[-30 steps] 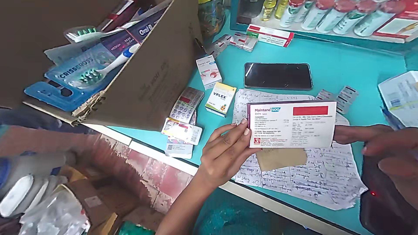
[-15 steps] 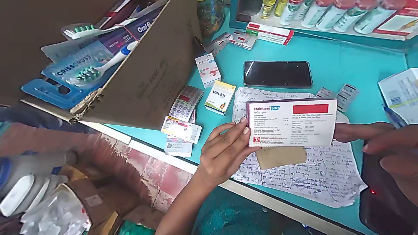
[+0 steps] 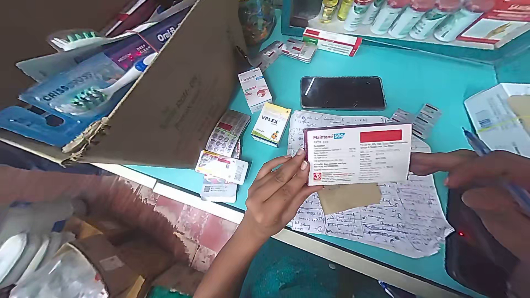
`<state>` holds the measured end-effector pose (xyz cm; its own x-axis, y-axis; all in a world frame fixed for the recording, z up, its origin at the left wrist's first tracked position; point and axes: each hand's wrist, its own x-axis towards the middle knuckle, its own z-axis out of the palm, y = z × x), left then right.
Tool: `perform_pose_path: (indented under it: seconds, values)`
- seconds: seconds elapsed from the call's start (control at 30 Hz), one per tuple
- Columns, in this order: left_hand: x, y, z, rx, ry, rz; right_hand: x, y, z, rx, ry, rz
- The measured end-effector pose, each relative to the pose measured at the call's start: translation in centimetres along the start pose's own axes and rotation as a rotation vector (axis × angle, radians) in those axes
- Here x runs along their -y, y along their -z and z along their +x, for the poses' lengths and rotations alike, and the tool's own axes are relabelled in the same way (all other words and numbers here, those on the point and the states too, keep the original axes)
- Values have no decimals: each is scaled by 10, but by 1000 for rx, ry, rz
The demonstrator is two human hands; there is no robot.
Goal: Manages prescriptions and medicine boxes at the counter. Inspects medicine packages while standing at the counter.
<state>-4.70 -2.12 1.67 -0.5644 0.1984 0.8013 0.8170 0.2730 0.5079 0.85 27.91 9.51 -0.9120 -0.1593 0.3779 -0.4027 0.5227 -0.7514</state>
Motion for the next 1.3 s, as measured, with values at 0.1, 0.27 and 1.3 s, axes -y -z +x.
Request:
perform_pose_path:
  seconds: [0.1, 0.27, 1.3]
  values:
    - [0, 0, 0, 2, 3, -4, 0, 1, 0, 8, 6, -20]
    - [0, 0, 0, 2, 5, -8, 0, 1, 1, 3, 9, -17]
    - [3, 0, 6, 42, -13, -24, 0, 1, 5, 10, -29, -4]
